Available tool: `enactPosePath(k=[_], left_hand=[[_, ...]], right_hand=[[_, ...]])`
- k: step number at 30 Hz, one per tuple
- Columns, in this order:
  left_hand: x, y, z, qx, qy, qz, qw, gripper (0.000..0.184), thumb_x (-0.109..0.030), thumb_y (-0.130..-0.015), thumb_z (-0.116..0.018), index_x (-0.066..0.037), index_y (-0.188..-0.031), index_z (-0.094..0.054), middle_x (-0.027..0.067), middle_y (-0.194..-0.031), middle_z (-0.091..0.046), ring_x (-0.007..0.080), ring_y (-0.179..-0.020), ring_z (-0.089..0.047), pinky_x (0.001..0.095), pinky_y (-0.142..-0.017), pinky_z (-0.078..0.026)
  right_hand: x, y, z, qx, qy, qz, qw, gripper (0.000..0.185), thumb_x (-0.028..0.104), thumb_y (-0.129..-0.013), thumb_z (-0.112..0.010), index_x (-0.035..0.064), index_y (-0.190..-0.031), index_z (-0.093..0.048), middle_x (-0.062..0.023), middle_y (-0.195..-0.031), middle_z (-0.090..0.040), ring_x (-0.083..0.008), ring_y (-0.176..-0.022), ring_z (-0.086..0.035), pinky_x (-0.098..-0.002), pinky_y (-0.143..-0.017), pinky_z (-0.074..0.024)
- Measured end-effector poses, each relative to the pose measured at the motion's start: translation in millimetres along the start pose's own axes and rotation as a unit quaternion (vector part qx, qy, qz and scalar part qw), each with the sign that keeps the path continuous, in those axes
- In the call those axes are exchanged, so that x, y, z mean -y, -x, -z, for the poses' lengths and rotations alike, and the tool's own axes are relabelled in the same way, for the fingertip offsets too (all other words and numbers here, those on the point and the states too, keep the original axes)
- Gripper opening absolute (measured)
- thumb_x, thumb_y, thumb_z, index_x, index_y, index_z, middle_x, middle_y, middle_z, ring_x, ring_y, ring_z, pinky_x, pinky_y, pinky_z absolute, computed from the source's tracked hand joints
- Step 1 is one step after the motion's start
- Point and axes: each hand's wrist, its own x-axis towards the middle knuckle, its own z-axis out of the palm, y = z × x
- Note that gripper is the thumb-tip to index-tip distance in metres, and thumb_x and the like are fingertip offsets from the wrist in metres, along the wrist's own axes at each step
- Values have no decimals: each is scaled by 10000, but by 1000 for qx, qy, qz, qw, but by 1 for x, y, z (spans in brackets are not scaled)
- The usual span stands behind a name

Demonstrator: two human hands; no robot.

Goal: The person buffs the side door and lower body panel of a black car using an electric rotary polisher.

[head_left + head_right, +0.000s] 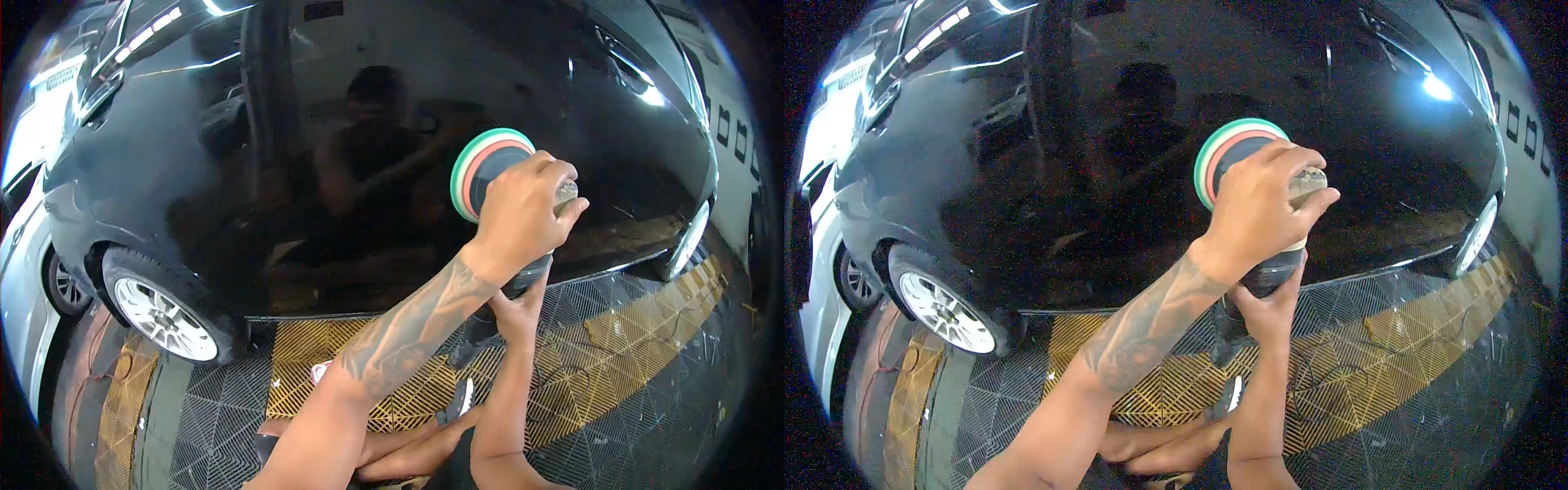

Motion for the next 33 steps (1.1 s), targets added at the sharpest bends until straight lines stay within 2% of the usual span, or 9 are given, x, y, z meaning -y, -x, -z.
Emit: enactPosePath(k=[4,9,13,14,18,20,21,26,33], left_hand=[[6,10,53,-105,-73,-77,989,247,-185,-761,-821,-47,-947,-736,124,-991,-720,313,-869,-711,388,-781,-572],[12,25,132,-104,-93,-24,990,237,-199,-732,-852,-55,-899,-767,108,-883,-751,274,-811,-724,364,-755,-573],[18,40,194,-124,-125,-16,984,240,-151,-742,-860,-29,-927,-767,109,-903,-762,214,-827,-739,327,-774,-571],[19,43,208,-129,-124,-7,984,231,-140,-754,-852,-21,-932,-766,110,-912,-763,196,-836,-737,319,-775,-569],[19,52,257,-143,-128,24,981,189,-117,-815,-809,-1,-954,-759,81,-904,-745,134,-819,-698,265,-751,-542],[19,56,272,-172,-105,68,977,192,-113,-769,-825,0,-910,-760,118,-898,-756,191,-835,-730,311,-789,-566],[19,60,280,-180,-107,77,975,192,-116,-783,-825,2,-919,-760,108,-909,-754,172,-832,-721,300,-774,-562],[21,85,298,-219,-139,108,960,182,-96,-811,-802,8,-948,-743,67,-896,-734,144,-828,-684,274,-773,-523],[18,102,236,-157,-165,91,970,175,-86,-779,-822,-18,-925,-753,95,-901,-751,206,-826,-717,312,-784,-546]], right_hand=[[11,14,-47,56,31,44,997,1035,179,-626,-922,38,-1466,-334,-116,-1335,-498,-235,-1232,-508,-377,-1061,-410],[37,45,-113,76,62,38,994,1107,241,-628,-941,12,-1498,-297,-179,-1346,-526,-265,-1200,-555,-409,-1045,-450],[42,60,-156,116,89,70,987,1109,229,-640,-912,67,-1532,-273,-271,-1259,-629,-391,-1161,-652,-454,-988,-527],[48,63,-166,139,75,28,987,1108,226,-644,-905,76,-1541,-272,-268,-1312,-601,-388,-1185,-643,-445,-1009,-520],[52,74,-202,165,57,69,982,1084,225,-649,-897,40,-1534,-299,-247,-1421,-532,-408,-1246,-599,-448,-1027,-512],[58,78,-215,178,77,79,978,1082,229,-642,-897,30,-1528,-310,-249,-1426,-528,-412,-1254,-590,-450,-1033,-506],[59,80,-220,185,81,81,976,1086,227,-640,-894,28,-1531,-305,-247,-1434,-524,-414,-1253,-587,-448,-1038,-501],[43,92,-229,220,97,135,961,1141,222,-616,-877,72,-1563,-259,-230,-1254,-594,-427,-1091,-626,-475,-961,-520],[11,102,-179,194,88,73,974,1173,252,-596,-898,66,-1563,-262,-250,-1391,-553,-429,-1212,-603,-460,-1005,-522]])
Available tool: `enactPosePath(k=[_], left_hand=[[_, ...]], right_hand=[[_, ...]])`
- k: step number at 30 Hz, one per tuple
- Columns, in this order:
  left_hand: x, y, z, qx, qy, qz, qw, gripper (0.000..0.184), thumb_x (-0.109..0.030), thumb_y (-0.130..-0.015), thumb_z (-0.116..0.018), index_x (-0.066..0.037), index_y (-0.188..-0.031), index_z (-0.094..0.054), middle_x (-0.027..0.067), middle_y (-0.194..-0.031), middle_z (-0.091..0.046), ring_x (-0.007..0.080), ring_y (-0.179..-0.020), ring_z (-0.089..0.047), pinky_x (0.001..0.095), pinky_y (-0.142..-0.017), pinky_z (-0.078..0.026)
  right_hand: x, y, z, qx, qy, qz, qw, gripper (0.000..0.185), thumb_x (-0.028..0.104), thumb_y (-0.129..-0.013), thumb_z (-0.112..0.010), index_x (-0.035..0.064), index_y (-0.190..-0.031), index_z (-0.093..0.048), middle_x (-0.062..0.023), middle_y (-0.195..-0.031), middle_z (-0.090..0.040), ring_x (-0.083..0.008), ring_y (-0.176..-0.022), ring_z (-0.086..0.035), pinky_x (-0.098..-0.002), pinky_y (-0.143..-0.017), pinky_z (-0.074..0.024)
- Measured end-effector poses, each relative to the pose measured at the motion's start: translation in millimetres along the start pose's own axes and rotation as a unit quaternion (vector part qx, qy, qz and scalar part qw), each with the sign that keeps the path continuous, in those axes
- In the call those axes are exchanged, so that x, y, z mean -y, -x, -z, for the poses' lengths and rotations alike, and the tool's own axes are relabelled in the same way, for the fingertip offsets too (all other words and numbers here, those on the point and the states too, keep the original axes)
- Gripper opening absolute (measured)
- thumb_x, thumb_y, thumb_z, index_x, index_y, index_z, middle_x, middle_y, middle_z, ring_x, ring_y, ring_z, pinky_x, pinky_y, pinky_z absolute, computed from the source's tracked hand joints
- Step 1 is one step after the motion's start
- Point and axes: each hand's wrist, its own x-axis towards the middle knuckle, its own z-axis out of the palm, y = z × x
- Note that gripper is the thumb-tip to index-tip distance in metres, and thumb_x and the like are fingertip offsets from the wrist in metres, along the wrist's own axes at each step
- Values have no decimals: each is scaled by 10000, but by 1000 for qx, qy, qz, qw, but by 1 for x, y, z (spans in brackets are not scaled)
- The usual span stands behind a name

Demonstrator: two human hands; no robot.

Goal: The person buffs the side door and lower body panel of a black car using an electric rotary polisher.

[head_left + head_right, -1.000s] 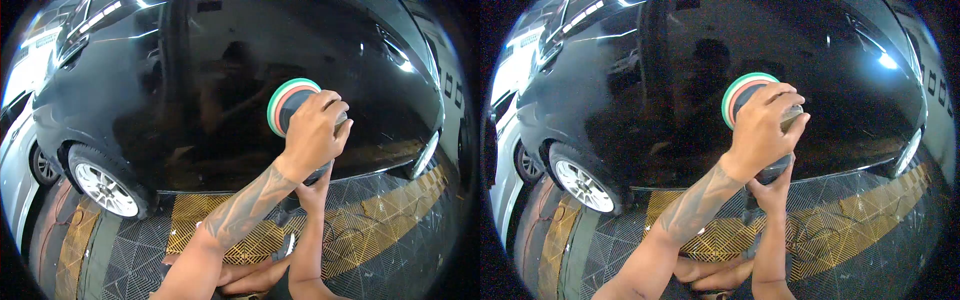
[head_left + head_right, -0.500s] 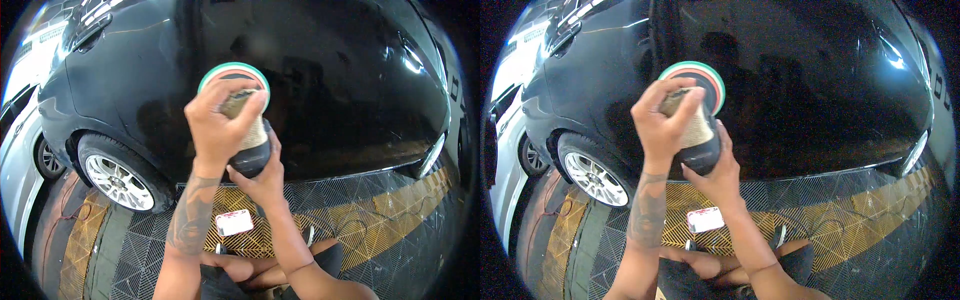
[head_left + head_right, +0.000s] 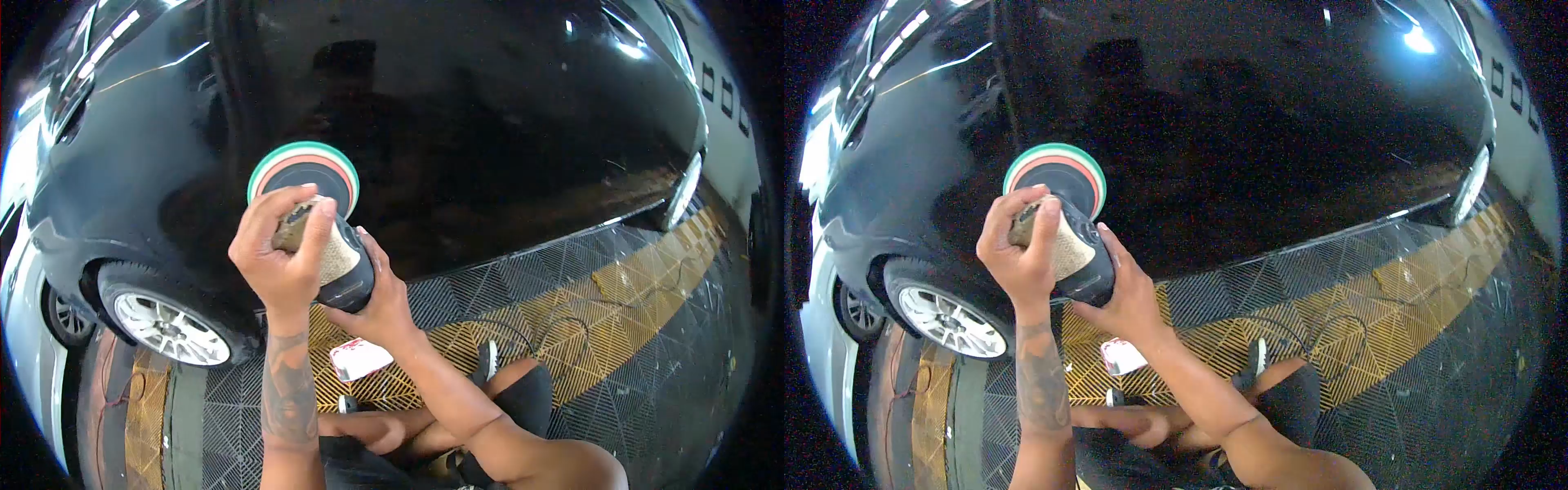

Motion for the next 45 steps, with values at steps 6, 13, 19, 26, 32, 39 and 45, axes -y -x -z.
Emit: enactPosePath(k=[6,13,19,26,32,39,45], left_hand=[[-36,20,-88,67,51,-45,995,185,-69,-777,-825,-10,-937,-754,105,-931,-754,207,-854,-723,314,-796,-553],[-82,44,-208,149,130,-81,977,244,-188,-747,-872,-54,-923,-771,105,-894,-749,249,-817,-729,348,-748,-576],[-104,71,-299,273,230,-105,928,250,-216,-774,-833,-51,-938,-743,109,-920,-725,299,-852,-709,380,-754,-564],[-86,77,-261,290,220,-70,929,254,-184,-758,-839,-50,-950,-741,102,-946,-744,296,-876,-718,373,-777,-570],[-57,60,-183,219,178,-59,957,218,-150,-749,-848,-58,-927,-762,95,-934,-762,266,-879,-741,356,-800,-587],[-20,49,-90,171,142,-29,975,205,-128,-733,-850,-46,-898,-760,104,-917,-763,272,-850,-745,356,-793,-589],[8,37,-8,143,79,-7,986,211,-66,-727,-845,-22,-917,-765,111,-928,-774,218,-857,-757,326,-813,-590]], right_hand=[[-31,14,73,-58,-19,-82,995,1168,281,-595,-931,49,-1538,-282,-241,-1434,-538,-403,-1278,-585,-449,-1069,-489],[-90,31,151,-184,-23,-98,978,1185,329,-573,-970,12,-1501,-304,-184,-1445,-478,-295,-1332,-490,-413,-1125,-396],[-144,50,202,-298,-65,-139,942,1151,179,-626,-931,-5,-1535,-249,-158,-1437,-456,-276,-1302,-482,-385,-1110,-392],[-147,68,166,-275,-105,-125,947,1083,152,-692,-913,17,-1530,-239,-126,-1475,-427,-235,-1301,-485,-378,-1092,-399],[-102,57,107,-207,-130,-125,961,1126,194,-602,-934,18,-1492,-267,-135,-1388,-435,-251,-1272,-469,-393,-1086,-385],[-81,63,28,-141,-97,-89,981,1169,274,-581,-977,-4,-1477,-279,-157,-1368,-460,-270,-1248,-498,-410,-1066,-414],[-44,53,-34,-75,-130,-58,987,1187,291,-594,-959,-47,-1506,-281,-236,-1407,-482,-320,-1299,-527,-422,-1088,-438]])
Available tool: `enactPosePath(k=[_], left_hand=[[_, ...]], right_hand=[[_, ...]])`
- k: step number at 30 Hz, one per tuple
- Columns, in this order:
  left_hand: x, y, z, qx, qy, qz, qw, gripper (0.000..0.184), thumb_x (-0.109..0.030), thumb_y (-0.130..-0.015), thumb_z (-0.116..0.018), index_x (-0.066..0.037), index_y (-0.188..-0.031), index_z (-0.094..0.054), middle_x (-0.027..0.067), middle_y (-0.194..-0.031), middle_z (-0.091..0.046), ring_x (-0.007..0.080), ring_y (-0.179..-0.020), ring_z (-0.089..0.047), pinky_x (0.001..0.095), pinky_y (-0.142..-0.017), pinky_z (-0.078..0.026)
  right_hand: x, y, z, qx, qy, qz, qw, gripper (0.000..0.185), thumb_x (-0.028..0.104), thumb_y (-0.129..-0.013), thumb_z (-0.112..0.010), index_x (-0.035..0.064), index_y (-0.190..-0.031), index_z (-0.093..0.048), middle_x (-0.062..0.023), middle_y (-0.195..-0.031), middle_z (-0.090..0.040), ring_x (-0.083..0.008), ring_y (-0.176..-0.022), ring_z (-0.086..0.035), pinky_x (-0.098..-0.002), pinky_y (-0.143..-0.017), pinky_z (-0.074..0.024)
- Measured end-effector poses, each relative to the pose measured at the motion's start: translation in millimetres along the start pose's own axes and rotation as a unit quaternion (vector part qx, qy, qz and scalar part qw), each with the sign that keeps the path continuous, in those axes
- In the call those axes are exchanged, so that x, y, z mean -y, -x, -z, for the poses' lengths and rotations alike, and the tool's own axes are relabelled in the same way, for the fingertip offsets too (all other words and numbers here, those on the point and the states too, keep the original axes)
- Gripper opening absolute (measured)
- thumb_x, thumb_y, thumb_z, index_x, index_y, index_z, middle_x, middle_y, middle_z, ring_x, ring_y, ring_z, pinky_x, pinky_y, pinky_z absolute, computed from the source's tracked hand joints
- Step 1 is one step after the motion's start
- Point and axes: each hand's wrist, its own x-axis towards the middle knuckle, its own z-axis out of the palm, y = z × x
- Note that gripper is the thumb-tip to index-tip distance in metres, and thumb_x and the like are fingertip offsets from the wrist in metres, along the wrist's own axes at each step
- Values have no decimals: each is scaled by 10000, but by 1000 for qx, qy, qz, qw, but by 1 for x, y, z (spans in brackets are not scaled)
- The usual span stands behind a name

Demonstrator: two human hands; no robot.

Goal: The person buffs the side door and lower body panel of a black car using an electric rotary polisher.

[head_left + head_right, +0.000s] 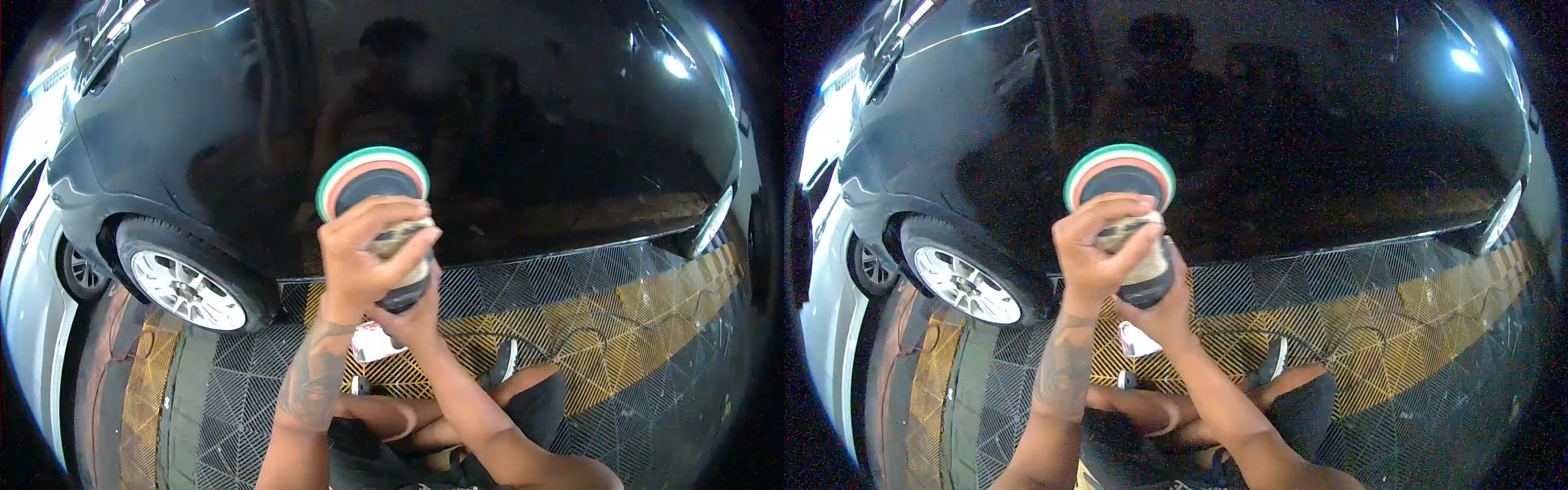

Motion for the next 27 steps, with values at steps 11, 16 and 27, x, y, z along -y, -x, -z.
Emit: enactPosePath(k=[11,16,27], left_hand=[[7,44,5,53,-33,51,997,174,-32,-771,-800,7,-929,-741,143,-958,-765,241,-917,-742,345,-858,-565],[-6,41,-89,128,-11,27,991,184,-128,-774,-824,-40,-919,-754,116,-941,-762,284,-881,-738,379,-836,-569],[-38,35,-300,284,11,-6,959,185,-239,-836,-766,-77,-923,-742,102,-929,-740,308,-843,-718,406,-752,-575]], right_hand=[[-23,51,-15,34,-50,-91,994,1147,287,-605,-943,-19,-1508,-304,-205,-1412,-511,-320,-1318,-529,-425,-1111,-419],[-35,52,48,-65,-80,-97,990,1055,289,-633,-950,15,-1452,-344,-139,-1352,-507,-245,-1256,-523,-404,-1067,-422],[-89,40,188,-278,-295,-153,901,1078,51,-652,-919,86,-1514,-271,-100,-1402,-480,-238,-1263,-532,-416,-1059,-479]])
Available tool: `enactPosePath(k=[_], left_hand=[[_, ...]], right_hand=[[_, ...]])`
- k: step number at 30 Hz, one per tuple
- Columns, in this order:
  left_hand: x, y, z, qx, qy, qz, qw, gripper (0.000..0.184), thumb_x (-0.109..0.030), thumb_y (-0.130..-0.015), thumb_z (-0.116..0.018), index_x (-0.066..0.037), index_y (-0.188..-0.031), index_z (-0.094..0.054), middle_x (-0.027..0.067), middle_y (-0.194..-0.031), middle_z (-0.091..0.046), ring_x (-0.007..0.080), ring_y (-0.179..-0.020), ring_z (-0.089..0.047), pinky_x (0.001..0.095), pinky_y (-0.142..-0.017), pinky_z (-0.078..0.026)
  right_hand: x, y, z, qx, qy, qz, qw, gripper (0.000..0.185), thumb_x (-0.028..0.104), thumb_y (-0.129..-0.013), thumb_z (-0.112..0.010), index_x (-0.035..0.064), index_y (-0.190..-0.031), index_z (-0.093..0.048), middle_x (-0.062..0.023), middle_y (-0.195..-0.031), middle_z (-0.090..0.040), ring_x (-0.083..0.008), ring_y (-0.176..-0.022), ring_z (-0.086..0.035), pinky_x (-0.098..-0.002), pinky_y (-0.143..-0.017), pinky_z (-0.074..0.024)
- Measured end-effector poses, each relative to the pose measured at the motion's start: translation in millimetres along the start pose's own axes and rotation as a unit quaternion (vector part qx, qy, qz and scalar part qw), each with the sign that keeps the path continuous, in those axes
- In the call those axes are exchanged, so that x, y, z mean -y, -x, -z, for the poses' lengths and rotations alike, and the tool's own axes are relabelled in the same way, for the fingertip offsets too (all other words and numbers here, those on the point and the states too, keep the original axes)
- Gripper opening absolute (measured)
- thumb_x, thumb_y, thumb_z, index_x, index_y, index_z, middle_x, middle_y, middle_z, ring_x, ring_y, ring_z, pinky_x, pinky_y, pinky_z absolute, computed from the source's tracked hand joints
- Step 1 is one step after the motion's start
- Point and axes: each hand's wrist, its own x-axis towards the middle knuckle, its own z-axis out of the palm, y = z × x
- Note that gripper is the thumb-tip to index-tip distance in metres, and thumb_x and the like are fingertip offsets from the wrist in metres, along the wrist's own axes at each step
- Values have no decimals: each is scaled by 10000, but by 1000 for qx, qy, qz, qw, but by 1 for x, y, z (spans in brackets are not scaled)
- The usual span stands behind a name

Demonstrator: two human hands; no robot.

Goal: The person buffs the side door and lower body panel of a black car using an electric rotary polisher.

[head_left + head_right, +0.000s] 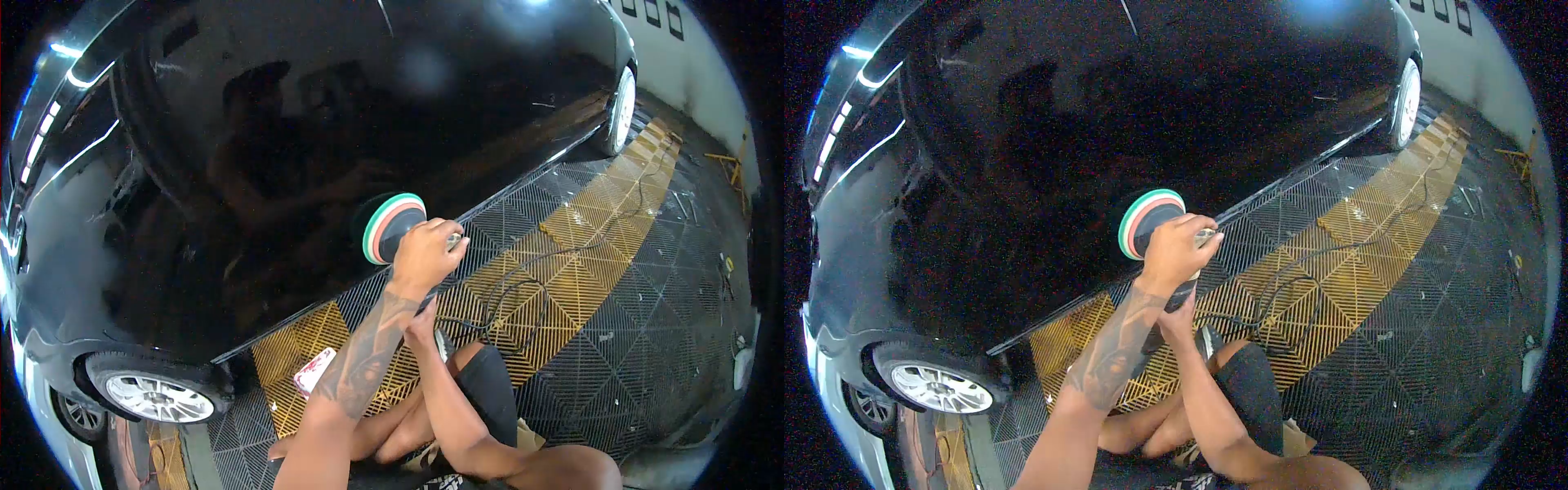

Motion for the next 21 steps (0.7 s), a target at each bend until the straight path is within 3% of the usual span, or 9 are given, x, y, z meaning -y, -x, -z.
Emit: enactPosePath(k=[3,5,9,11,13,17,18,21], left_hand=[[-15,-27,-2,8,-43,-13,999,179,-241,-839,-758,-80,-915,-738,97,-921,-734,316,-808,-709,418,-719,-571],[-24,-41,10,1,-41,-19,999,174,-234,-835,-761,-81,-915,-741,109,-905,-732,322,-790,-707,418,-706,-565],[-35,-76,39,-109,39,-72,991,184,-220,-823,-779,-66,-919,-751,133,-881,-733,328,-780,-713,406,-705,-561],[-44,-94,56,-140,50,-81,986,196,-219,-819,-786,-57,-922,-752,143,-878,-737,329,-778,-716,400,-704,-561],[-52,-111,74,-169,54,-95,980,208,-237,-813,-795,-62,-916,-754,154,-833,-728,328,-766,-718,394,-692,-560],[-55,-128,111,-210,66,-116,968,284,-294,-771,-836,-72,-928,-755,155,-837,-728,332,-760,-717,395,-695,-557],[-58,-125,126,-212,59,-113,969,321,-306,-747,-855,-63,-930,-752,155,-838,-730,334,-760,-717,395,-699,-558],[-56,-110,159,-236,38,-102,965,406,-322,-692,-898,-35,-936,-747,149,-848,-740,315,-768,-725,379,-708,-564]], right_hand=[[19,-20,-6,-25,-22,-23,999,1079,65,-647,-930,85,-1509,-282,-85,-1385,-499,-234,-1252,-539,-402,-1046,-482],[32,-33,-18,-9,11,26,1000,1064,73,-657,-921,73,-1508,-282,-89,-1370,-512,-230,-1230,-550,-393,-1035,-482],[80,-59,-40,74,47,62,994,1060,82,-657,-907,48,-1508,-275,-95,-1357,-525,-226,-1203,-561,-381,-1026,-476],[105,-75,-54,83,196,145,966,1059,97,-646,-896,16,-1499,-274,-108,-1344,-536,-227,-1159,-583,-374,-1007,-483],[135,-77,-80,59,235,147,959,1068,119,-609,-899,0,-1482,-297,-126,-1312,-555,-226,-1150,-583,-370,-985,-489],[159,-90,-115,113,291,258,915,993,107,-610,-899,18,-1438,-357,-121,-1270,-568,-222,-1086,-603,-363,-943,-506],[160,-83,-132,126,198,208,950,942,120,-622,-902,33,-1408,-391,-99,-1249,-567,-206,-1082,-592,-368,-943,-498],[158,-73,-153,150,281,233,919,955,164,-633,-912,38,-1416,-379,-109,-1282,-532,-209,-1141,-557,-380,-992,-466]])
